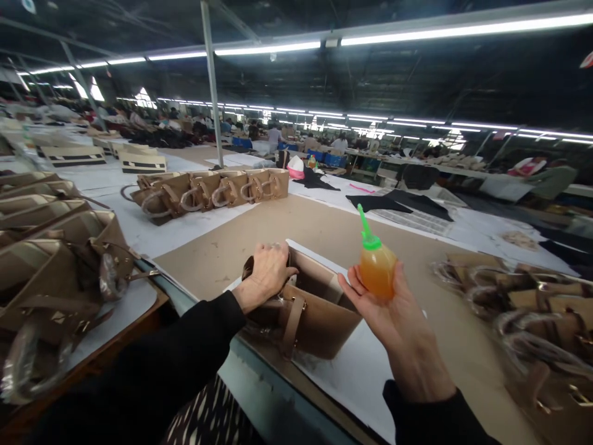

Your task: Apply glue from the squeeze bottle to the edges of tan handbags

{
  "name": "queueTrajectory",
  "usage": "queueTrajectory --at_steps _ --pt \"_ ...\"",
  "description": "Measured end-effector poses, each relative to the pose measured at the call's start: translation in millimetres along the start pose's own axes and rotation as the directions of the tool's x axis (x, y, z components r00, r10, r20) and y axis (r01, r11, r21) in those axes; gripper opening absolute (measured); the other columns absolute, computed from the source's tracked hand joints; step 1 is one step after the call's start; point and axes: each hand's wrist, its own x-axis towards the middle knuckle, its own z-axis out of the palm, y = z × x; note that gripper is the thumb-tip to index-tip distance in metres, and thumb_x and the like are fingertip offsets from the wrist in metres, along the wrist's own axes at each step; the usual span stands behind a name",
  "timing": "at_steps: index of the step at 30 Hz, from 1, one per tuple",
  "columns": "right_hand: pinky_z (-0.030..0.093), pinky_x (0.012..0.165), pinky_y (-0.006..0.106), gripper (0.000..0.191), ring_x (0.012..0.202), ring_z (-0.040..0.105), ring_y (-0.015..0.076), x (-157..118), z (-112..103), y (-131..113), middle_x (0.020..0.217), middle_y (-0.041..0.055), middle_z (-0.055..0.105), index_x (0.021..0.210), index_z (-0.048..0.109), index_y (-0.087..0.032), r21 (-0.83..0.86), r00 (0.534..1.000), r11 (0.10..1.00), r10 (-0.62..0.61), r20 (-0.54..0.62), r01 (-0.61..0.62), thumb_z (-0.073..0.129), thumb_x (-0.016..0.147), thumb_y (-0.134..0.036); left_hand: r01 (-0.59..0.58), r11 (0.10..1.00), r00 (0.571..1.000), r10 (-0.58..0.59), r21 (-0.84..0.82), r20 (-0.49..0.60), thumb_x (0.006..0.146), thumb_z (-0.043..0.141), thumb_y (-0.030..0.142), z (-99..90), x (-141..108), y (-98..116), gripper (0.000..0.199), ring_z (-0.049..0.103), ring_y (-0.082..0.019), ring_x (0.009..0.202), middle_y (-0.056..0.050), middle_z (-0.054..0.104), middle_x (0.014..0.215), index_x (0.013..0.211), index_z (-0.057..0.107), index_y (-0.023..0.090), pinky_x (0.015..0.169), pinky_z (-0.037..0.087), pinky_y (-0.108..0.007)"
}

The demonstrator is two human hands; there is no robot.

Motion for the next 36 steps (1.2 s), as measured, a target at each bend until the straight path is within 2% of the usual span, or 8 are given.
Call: queueTrajectory --at_steps 5,9,11,15,18,22,29,36 --pt "0.061 0.069 0.048 0.028 0.088 0.063 0.0264 0.8 0.5 -1.4 0.098 0.0109 0.06 0.105 0.059 -0.015 -0.016 1.0 1.0 0.014 -0.008 -0.014 0.05 0.1 -0.042 0.158 0.984 0.987 -0.158 -0.084 0.0 0.068 0.072 0.059 16.8 12.2 2.4 0.068 0.062 -0.032 0.095 -0.014 0.069 0.094 0.112 0.049 0.014 0.083 0.038 -0.039" --pt "0.061 0.068 0.049 0.026 0.087 0.063 0.0271 2.5 -0.5 0.1 0.097 0.0108 0.061 0.103 0.06 -0.016 -0.026 1.0 1.0 0.014 -0.019 -0.015 0.054 0.098 -0.042 0.28 0.936 0.956 -0.293 -0.215 -0.029 0.064 0.074 0.05 29.8 22.2 0.5 0.06 0.057 -0.034 0.107 -0.016 0.063 0.111 0.108 0.053 0.015 0.089 0.038 -0.042" --pt "0.061 0.068 0.049 0.027 0.086 0.064 0.0274 4.1 -1.5 0.9 0.097 0.0109 0.062 0.102 0.061 -0.017 -0.027 1.0 0.999 0.018 -0.02 -0.019 0.056 0.097 -0.043 0.363 0.84 0.929 -0.357 -0.404 0.093 0.064 0.073 0.041 38.6 26.5 -3.6 0.046 0.056 -0.034 0.109 -0.016 0.063 0.111 0.099 0.058 0.015 0.089 0.04 -0.041" --pt "0.061 0.07 0.05 0.031 0.084 0.064 0.0265 6.3 -3.3 1.6 0.095 0.0108 0.063 0.101 0.062 -0.016 -0.021 1.0 0.999 0.026 -0.008 -0.026 0.057 0.096 -0.046 0.444 0.615 0.895 -0.27 -0.652 0.355 0.066 0.066 0.022 61.2 30.3 -13.4 0.013 0.065 -0.025 0.079 -0.01 0.067 0.08 0.075 0.062 0.013 0.068 0.046 -0.031" --pt "0.06 0.071 0.051 0.032 0.083 0.064 0.0267 5.9 -3.6 1.8 0.094 0.011 0.063 0.101 0.062 -0.016 -0.017 0.999 0.999 0.03 -0.012 -0.031 0.058 0.095 -0.046 0.437 0.502 0.898 -0.191 -0.746 0.397 0.067 0.063 0.016 77.1 31.4 -18.8 0.005 0.06 -0.016 0.06 -0.005 0.064 0.067 0.071 0.062 0.012 0.055 0.043 -0.025" --pt "0.061 0.071 0.051 0.029 0.083 0.065 0.0267 4.9 -2.9 2.4 0.093 0.0092 0.064 0.1 0.062 -0.018 -0.016 0.999 1.0 0.019 -0.03 -0.019 0.06 0.094 -0.046 0.403 0.365 0.91 -0.063 -0.839 0.41 0.067 0.064 0.017 86.4 33.3 -26.9 0.008 0.052 -0.011 0.049 -0.001 0.058 0.057 0.063 0.06 0.012 0.049 0.04 -0.022" --pt "0.06 0.074 0.052 0.028 0.082 0.065 0.0263 3.6 -5.7 -2.9 0.093 0.008 0.065 0.101 0.062 -0.019 -0.009 0.999 1.0 0.006 -0.034 -0.007 0.059 0.095 -0.046 0.284 0.201 0.935 0.158 -0.938 0.317 0.07 0.063 0.02 69.6 29.1 -39.6 0.013 0.047 -0.009 0.048 0.001 0.055 0.053 0.062 0.057 0.012 0.049 0.038 -0.022" --pt "0.058 0.074 0.057 0.03 0.077 0.066 0.0259 -12.0 -18.5 -15.3 0.089 0.0072 0.066 0.099 0.063 -0.017 0.024 1.0 0.999 0.028 -0.011 -0.028 0.056 0.096 -0.046 0.106 0.166 0.957 0.252 -0.98 0.147 0.065 0.067 0.017 18.8 50.2 -40.7 0.013 0.054 -0.011 0.067 0.002 0.06 0.069 0.074 0.06 0.012 0.068 0.044 -0.023"
